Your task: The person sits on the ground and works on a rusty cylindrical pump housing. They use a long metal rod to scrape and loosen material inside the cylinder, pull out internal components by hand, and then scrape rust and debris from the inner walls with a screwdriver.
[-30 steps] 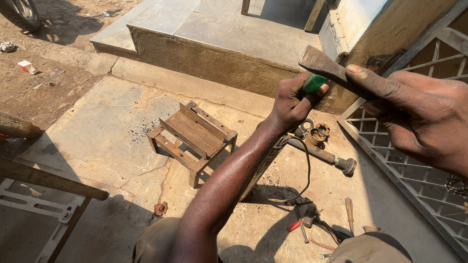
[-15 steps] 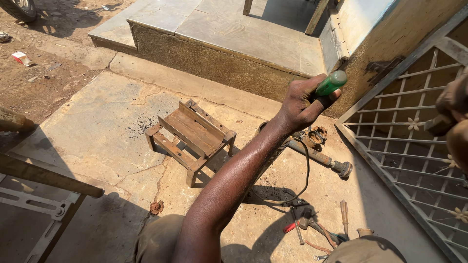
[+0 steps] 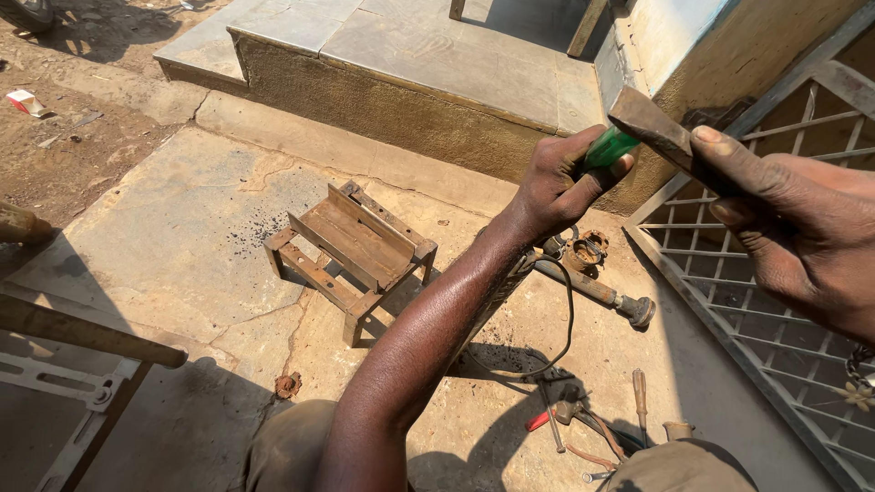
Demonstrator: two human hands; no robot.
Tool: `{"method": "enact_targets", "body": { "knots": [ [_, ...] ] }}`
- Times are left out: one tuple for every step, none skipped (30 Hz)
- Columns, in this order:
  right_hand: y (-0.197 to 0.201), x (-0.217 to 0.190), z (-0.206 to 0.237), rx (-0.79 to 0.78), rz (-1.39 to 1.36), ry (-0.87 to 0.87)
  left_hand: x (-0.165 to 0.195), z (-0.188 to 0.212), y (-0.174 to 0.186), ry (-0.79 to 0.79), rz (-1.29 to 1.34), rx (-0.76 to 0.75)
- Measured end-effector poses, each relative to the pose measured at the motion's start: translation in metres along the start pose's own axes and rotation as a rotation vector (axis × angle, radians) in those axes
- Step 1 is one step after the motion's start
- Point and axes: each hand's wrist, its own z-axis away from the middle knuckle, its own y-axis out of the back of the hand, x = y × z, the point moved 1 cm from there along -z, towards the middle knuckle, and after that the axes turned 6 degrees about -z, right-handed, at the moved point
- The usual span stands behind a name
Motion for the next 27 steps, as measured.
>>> {"method": "enact_targets", "body": {
  "knots": [
    [0.000,0.000,-0.004,-0.026,0.004,0.029,0.000,-0.001,0.000,0.014,0.017,0.010],
    [0.001,0.001,-0.008,-0.038,0.050,0.021,0.000,-0.001,0.001,0.025,0.038,0.015],
    [0.002,0.002,-0.012,-0.051,0.091,0.027,0.000,-0.001,0.002,0.031,0.060,0.020],
    [0.002,0.003,-0.015,-0.044,0.098,0.033,0.000,-0.002,0.002,0.015,0.026,0.018],
    [0.003,0.003,-0.018,0.023,0.007,0.048,0.000,-0.002,0.003,-0.001,-0.005,0.017],
    [0.004,0.004,-0.020,0.125,-0.129,0.065,0.000,-0.001,0.003,-0.015,-0.035,0.020],
    [0.005,0.004,-0.021,0.199,-0.246,0.063,-0.001,-0.001,0.003,-0.011,-0.024,0.020],
    [0.005,0.004,-0.022,0.230,-0.314,0.054,-0.002,-0.002,0.003,-0.005,-0.011,0.020],
    [0.005,0.003,-0.022,0.230,-0.319,0.035,-0.004,-0.001,0.002,0.004,0.002,0.016],
    [0.005,0.003,-0.022,0.218,-0.301,0.019,-0.006,-0.001,0.002,-0.006,0.016,0.018],
    [0.004,0.002,-0.022,0.173,-0.233,-0.005,-0.009,-0.002,0.001,-0.018,0.032,0.019],
    [0.004,0.002,-0.022,0.099,-0.126,-0.039,-0.013,-0.003,0.000,-0.028,0.051,0.022],
    [0.002,0.002,-0.021,-0.017,0.030,-0.063,-0.017,-0.003,-0.001,-0.032,0.099,0.018],
    [0.000,0.002,-0.020,-0.089,0.094,-0.058,-0.022,-0.003,0.000,-0.041,0.144,0.012],
    [-0.001,0.003,-0.018,-0.101,0.095,-0.034,-0.026,-0.003,0.001,-0.054,0.188,0.006],
    [-0.003,0.004,-0.017,-0.061,0.033,0.021,-0.031,-0.002,0.001,-0.010,0.119,0.016],
    [-0.004,0.007,-0.016,-0.025,-0.026,0.079,-0.035,0.002,0.002,0.041,0.049,0.024],
    [-0.007,0.009,-0.014,0.094,-0.230,0.079,-0.038,0.004,0.002,0.093,-0.016,0.025],
    [-0.011,0.013,-0.010,0.222,-0.446,0.068,-0.040,0.007,0.003,0.111,-0.001,0.015],
    [-0.015,0.016,-0.006,0.204,-0.496,0.046,-0.041,0.008,0.003,0.123,0.017,-0.001],
    [-0.019,0.020,-0.002,0.185,-0.541,0.027,-0.042,0.008,0.003,0.133,0.036,-0.013],
    [-0.024,0.024,0.002,0.166,-0.586,0.010,-0.042,0.008,0.004,0.101,0.042,-0.010],
    [-0.031,0.029,0.006,0.145,-0.445,-0.054,-0.040,0.007,0.005,0.070,0.047,-0.002],
    [-0.041,0.035,0.009,0.115,-0.305,-0.114,-0.038,0.006,0.006,0.045,0.050,0.012],
    [-0.054,0.041,0.011,0.085,-0.168,-0.171,-0.034,0.004,0.008,0.019,0.055,0.028],
    [-0.070,0.048,0.016,0.052,-0.375,-0.395,-0.029,0.002,0.010,-0.009,0.058,0.040],
    [-0.090,0.055,0.022,0.012,-0.587,-0.617,-0.023,-0.001,0.012,-0.037,0.056,0.049]
  ]
}}
